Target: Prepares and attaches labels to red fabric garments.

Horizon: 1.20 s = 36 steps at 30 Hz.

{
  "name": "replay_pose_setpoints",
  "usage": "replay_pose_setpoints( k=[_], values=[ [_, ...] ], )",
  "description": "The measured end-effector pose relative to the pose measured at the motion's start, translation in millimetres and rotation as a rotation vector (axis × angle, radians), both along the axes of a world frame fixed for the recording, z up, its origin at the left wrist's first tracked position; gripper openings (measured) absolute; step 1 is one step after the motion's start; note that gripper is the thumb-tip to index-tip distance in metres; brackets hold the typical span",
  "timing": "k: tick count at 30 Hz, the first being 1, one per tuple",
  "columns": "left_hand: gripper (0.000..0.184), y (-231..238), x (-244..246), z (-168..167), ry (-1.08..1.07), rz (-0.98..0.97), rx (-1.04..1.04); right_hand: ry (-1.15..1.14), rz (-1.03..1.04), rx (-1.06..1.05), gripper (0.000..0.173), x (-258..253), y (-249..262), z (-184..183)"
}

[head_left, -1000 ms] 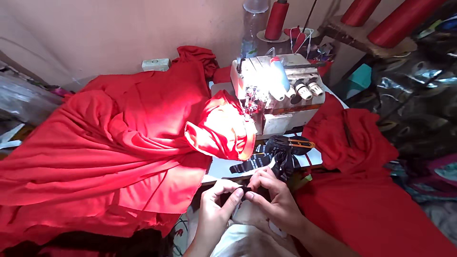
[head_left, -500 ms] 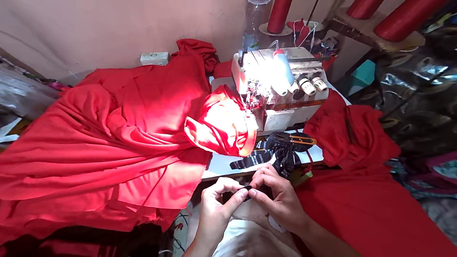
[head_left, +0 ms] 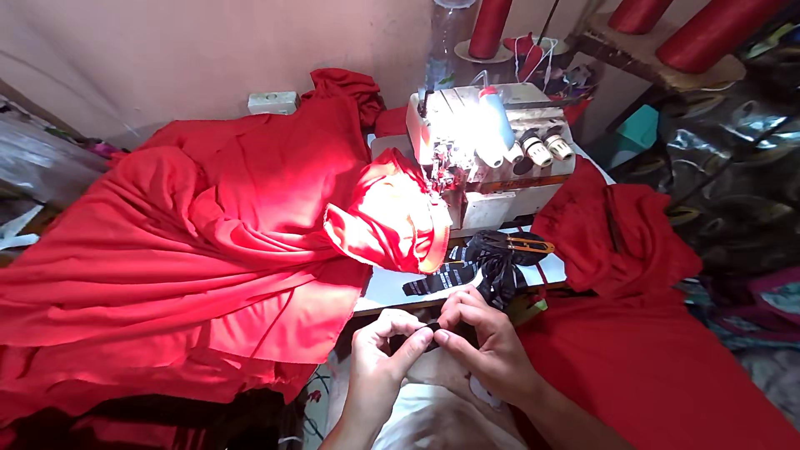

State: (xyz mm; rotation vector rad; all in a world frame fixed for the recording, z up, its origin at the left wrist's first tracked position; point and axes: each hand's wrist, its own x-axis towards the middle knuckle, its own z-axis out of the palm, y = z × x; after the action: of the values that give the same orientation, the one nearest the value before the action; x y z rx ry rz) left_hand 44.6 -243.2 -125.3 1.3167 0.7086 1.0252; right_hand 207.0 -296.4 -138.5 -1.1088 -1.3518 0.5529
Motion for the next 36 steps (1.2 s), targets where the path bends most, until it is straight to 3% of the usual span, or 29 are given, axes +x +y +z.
replay_pose_setpoints(
  k=[9,24,30,36],
  values=[
    [0.004,-8,0,10,-0.003,-0.006,-0.082,0.070,0.032,-0.013,0.031,11,-7,7],
    [0.008,-34,1,27,0.024,0.007,0.019,0.045,0.047,0.017,0.012,4,-26,21],
    [0.007,-36,-2,28,0.061,0.005,0.165,0.012,0.015,0.117,0.014,4,-24,23],
    [0.010,-34,3,23,0.058,-0.011,0.129,-0.052,-0.024,0.172,0.015,8,-15,20]
  ],
)
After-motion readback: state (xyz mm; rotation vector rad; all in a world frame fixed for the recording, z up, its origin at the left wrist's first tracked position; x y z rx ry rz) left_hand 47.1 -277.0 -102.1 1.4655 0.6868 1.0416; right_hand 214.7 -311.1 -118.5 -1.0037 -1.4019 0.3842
